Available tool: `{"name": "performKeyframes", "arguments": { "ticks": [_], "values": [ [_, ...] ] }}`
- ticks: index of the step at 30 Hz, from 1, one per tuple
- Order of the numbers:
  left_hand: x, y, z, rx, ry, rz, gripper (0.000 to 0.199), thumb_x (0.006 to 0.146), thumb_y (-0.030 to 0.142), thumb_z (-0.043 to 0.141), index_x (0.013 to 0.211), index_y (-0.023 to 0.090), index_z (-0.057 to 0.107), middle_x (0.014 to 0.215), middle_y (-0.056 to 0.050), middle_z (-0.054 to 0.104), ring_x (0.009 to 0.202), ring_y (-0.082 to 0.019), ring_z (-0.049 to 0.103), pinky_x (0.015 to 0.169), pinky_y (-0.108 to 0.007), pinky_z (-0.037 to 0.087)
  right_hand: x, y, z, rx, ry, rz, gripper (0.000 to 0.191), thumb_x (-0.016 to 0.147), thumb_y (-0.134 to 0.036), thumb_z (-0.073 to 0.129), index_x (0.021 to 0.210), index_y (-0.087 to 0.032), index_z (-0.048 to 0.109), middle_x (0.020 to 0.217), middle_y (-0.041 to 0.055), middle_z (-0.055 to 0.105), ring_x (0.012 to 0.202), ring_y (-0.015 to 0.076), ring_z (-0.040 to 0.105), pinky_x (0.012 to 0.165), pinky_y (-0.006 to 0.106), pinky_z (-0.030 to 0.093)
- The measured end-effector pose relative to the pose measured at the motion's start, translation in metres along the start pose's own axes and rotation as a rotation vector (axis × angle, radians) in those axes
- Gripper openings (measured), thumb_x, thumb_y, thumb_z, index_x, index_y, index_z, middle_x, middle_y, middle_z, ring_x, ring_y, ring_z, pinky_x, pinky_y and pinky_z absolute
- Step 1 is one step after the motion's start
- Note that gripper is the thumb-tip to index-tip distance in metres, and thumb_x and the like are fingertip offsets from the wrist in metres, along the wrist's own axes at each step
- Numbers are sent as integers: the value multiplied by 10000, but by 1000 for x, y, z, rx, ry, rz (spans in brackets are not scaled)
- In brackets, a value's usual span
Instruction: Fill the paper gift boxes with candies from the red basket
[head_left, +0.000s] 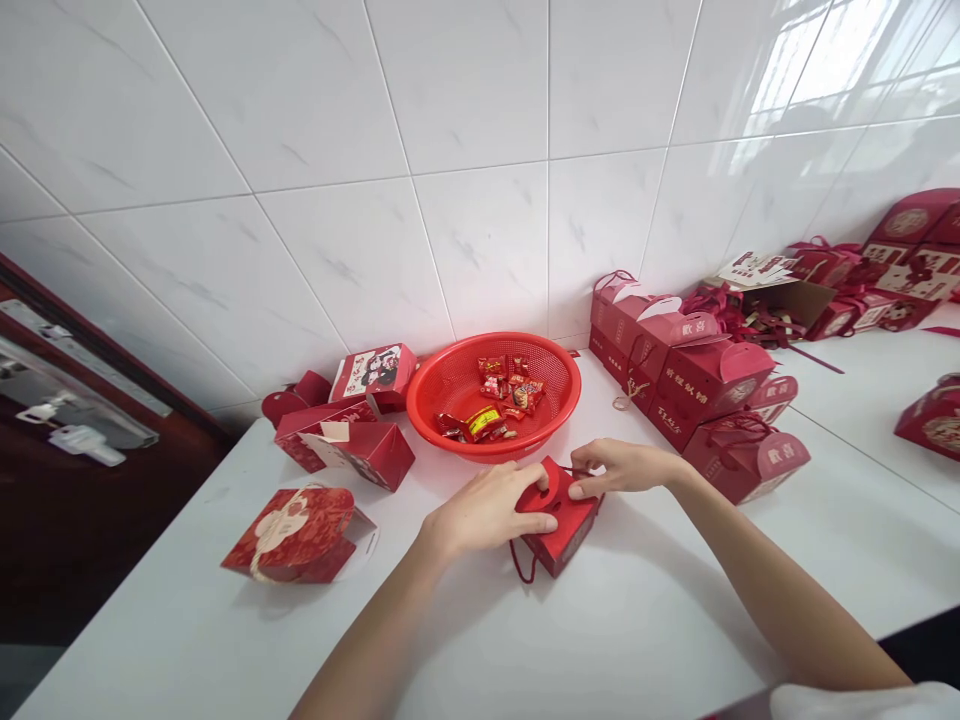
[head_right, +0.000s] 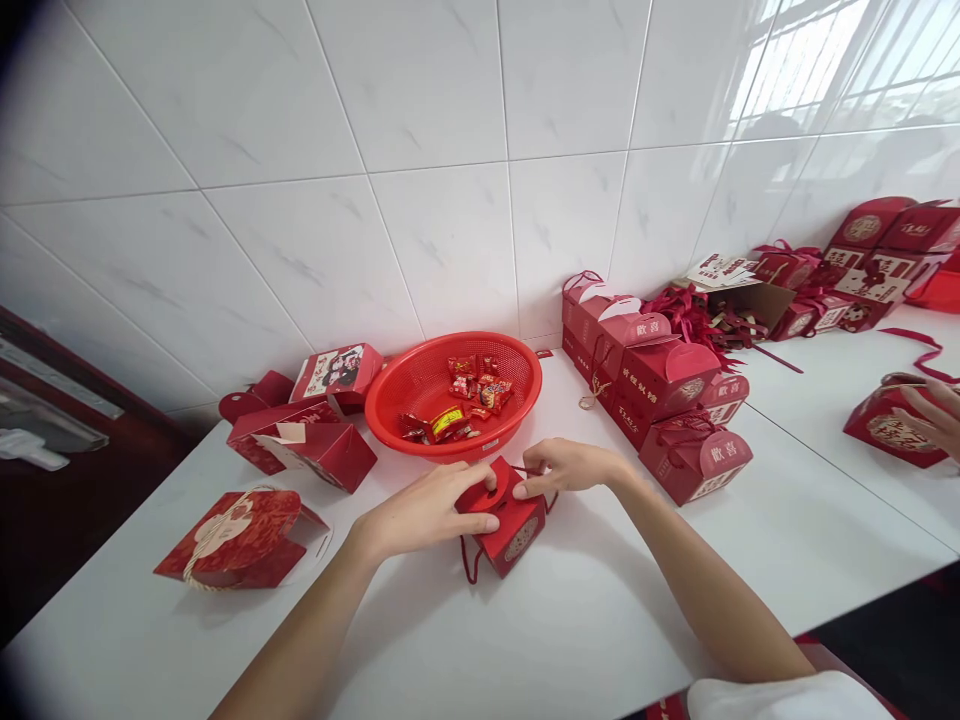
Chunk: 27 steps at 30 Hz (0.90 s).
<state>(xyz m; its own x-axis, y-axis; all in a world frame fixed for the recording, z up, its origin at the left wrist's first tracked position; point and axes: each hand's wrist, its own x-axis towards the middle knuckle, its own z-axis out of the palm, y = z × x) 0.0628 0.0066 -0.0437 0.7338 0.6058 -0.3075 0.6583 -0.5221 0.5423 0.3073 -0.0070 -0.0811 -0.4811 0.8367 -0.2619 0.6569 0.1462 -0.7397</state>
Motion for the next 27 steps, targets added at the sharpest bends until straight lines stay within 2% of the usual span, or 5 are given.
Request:
{"name": "performKeyframes", "arguments": {
  "ticks": [3, 9, 16, 23, 27],
  "values": [
    [-1, -2, 1, -48, -14, 9, 257, 862, 461, 599, 1012, 255, 566, 989, -21, 618, 961, -253, 572, 750, -304, 421, -10, 2, -4, 280, 115, -41, 550, 786, -662, 659, 625, -205, 399, 595, -45, 444, 597, 113, 421, 578, 267, 336],
    [6, -5, 3, -136, -31, 63, 238, 869, 421, 595, 1024, 244, 562, 1018, -26, 628, 910, -230, 589, 764, -309, 442, -32, -19, -8, 618, 238, -244, 382, 827, -519, 722, 758, -169, 586, 720, 19, 615, 724, 150, 573, 754, 310, 464],
    [16, -2, 12, -208, 77, 92, 268, 840, 410, 635, 1034, 229, 595, 968, -15, 653, 925, -240, 605, 784, -318, 458, -32, -27, 11, 643, 252, -267, 331, 840, -468, 735, 846, -157, 624, 782, 10, 594, 702, 118, 534, 683, 260, 457],
    [16, -2, 14, -330, 148, 64, 467, 764, 363, 725, 1200, 231, 619, 1201, -62, 645, 1146, -281, 570, 954, -392, 471, -35, -31, 21, 573, 312, -250, 341, 862, -483, 703, 950, -158, 646, 926, 49, 645, 796, 143, 581, 718, 270, 475],
    [7, -3, 2, -628, 105, 38, 649, 694, 276, 786, 1298, 222, 555, 1354, -123, 554, 852, -181, 656, 782, -350, 540, -38, -34, 22, 548, 388, -243, 348, 861, -490, 702, 958, -162, 632, 826, 23, 612, 739, 140, 567, 686, 274, 474]
  ]
}}
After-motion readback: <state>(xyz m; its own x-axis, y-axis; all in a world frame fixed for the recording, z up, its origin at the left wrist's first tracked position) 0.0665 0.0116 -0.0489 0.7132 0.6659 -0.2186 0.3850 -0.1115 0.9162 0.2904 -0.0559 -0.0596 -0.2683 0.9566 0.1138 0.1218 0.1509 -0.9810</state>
